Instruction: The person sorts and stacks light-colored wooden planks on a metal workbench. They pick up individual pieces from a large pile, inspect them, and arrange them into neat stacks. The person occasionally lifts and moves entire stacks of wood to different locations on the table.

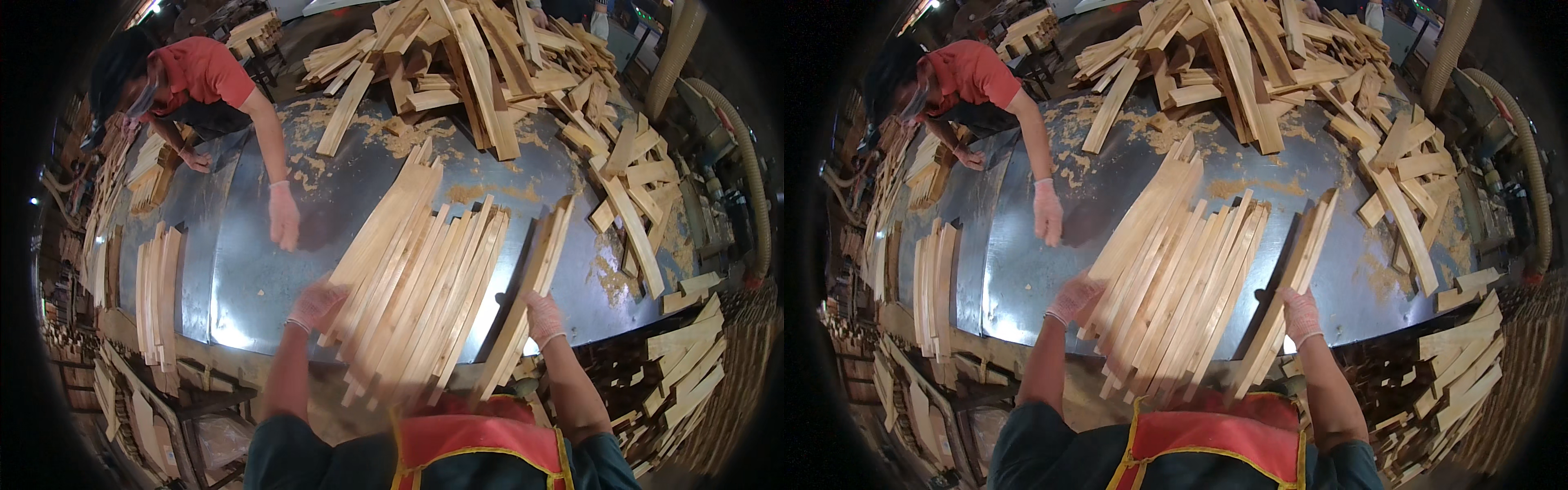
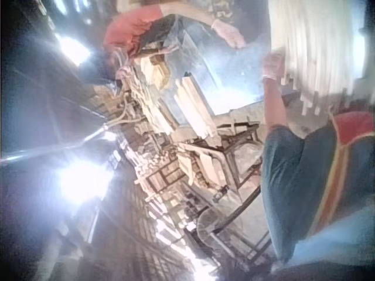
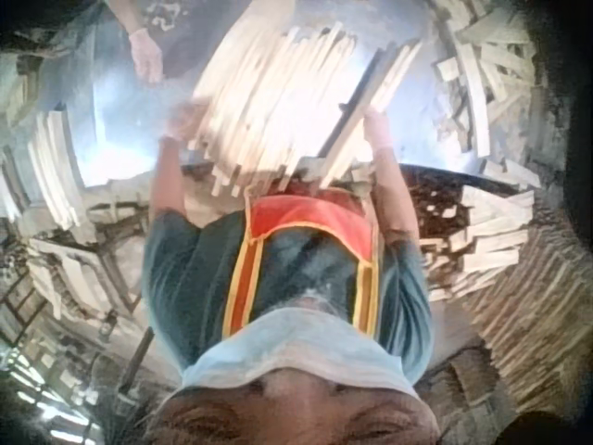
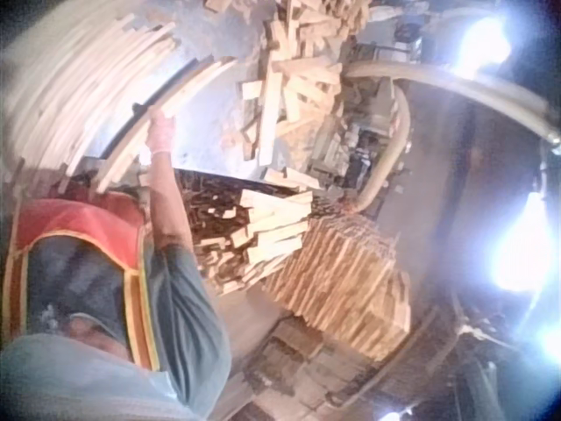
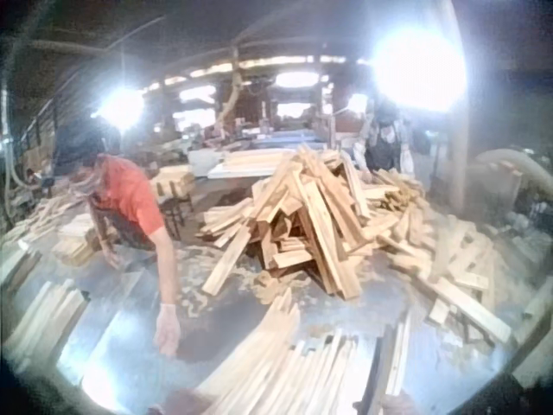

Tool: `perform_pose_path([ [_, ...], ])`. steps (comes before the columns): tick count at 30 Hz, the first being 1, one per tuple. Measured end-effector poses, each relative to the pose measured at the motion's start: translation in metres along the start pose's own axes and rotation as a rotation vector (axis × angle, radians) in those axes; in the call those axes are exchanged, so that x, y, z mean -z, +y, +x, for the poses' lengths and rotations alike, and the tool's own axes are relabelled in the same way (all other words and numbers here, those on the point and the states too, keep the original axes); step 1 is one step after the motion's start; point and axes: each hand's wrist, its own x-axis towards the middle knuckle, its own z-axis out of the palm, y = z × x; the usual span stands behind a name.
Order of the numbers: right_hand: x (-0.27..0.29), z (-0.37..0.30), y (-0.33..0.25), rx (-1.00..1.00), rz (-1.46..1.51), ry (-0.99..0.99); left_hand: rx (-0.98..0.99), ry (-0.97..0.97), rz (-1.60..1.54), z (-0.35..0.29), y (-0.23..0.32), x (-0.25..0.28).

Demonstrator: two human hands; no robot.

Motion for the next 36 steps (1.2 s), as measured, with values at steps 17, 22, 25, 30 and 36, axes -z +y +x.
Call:
perform_pose_path([
  [17,-0.010,0.006,0.052,0.024,-1.244,-0.184,0.109,-0.377,-0.759,0.010,0.046,0.043],
  [22,-0.001,-0.007,0.064,0.088,-0.920,-0.255,0.082,-0.352,-0.170,0.019,0.021,0.016],
  [25,0.039,-0.026,0.078,0.065,-0.755,-0.204,0.101,-0.156,0.031,-0.015,0.069,0.023],
  [30,0.143,-0.085,0.072,0.105,-0.401,-0.056,-0.257,0.116,-0.071,-0.051,0.057,-0.020],
  [36,0.239,-0.149,-0.042,0.184,-0.411,0.353,-0.242,0.123,-0.462,-0.065,0.142,-0.081],
])
